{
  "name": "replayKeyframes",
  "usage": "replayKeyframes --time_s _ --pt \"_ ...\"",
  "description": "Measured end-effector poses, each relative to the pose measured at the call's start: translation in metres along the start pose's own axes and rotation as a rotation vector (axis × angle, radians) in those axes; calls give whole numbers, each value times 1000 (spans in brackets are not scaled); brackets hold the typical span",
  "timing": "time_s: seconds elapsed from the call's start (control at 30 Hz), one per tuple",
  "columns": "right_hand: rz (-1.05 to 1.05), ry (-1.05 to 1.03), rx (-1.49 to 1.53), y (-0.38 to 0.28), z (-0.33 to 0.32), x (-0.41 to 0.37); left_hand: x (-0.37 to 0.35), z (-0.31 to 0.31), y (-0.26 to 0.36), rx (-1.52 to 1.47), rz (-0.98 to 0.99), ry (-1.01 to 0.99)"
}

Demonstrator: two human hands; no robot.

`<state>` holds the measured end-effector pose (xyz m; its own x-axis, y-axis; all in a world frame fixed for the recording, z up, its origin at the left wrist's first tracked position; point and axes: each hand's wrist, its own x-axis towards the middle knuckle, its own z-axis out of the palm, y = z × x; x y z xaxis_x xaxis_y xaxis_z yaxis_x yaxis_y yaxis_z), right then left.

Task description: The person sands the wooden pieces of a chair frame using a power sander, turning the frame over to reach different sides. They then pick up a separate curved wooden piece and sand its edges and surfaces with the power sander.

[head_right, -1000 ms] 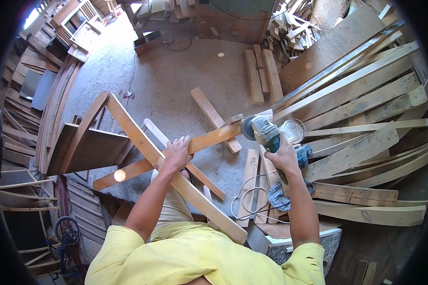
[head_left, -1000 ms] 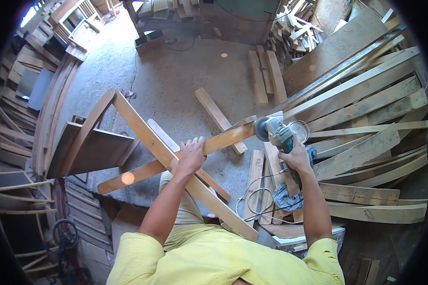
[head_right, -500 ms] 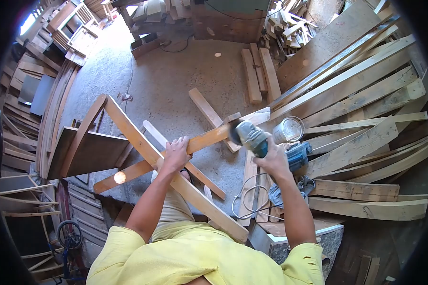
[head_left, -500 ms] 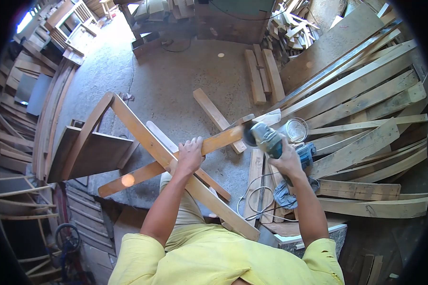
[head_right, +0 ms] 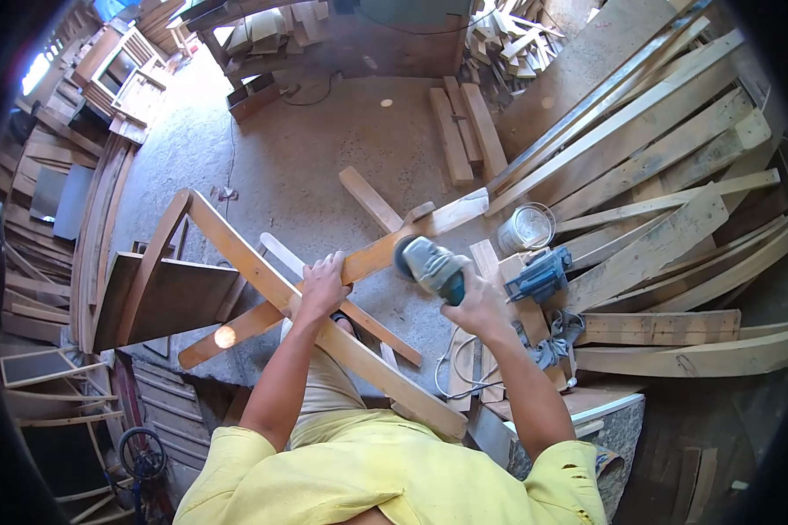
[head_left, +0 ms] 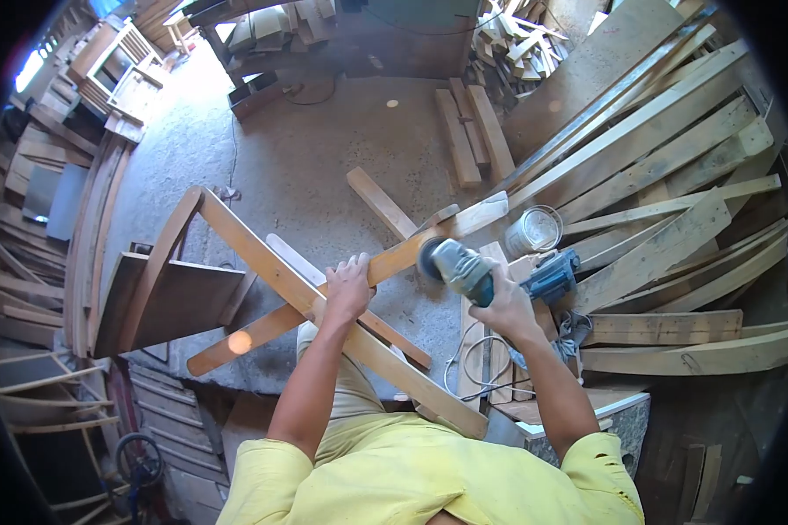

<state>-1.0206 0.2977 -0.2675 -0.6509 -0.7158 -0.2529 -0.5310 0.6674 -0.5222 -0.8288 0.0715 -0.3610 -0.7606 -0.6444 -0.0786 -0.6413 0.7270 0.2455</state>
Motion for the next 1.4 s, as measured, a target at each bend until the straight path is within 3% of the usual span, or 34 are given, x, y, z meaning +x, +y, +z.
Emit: replayKeyframes --time_s 0.2,0.33,0.4,0.5,0.77,0.93,1.17,1.27,1.3,1.4 --pt "29 -17 -72 24 -11 9 1 -4 0 -16 -13 -39" --pt "47 195 -26 73 -25 32 0 -2 -1 -6 -3 -11" --pt "158 223 -45 86 -32 42 1 -3 -1 3 -8 -26" --pt "146 242 -14 91 -28 42 0 0 0 17 -3 -27" --pt "-65 -24 -20 -9 -3 -1 -1 0 -1 12 4 0" --pt "-50 16 -16 24 -6 16 -1 1 -2 -6 7 16" --pt "123 217 4 89 -24 48 0 3 -3 -23 2 23" --pt "100 256 -17 88 -15 48 -1 2 -1 -8 6 35" --pt "169 194 -60 58 -21 35 -1 0 0 -21 9 24" --pt "-4 134 -61 25 -2 15 0 9 0 -10 -22 -4"
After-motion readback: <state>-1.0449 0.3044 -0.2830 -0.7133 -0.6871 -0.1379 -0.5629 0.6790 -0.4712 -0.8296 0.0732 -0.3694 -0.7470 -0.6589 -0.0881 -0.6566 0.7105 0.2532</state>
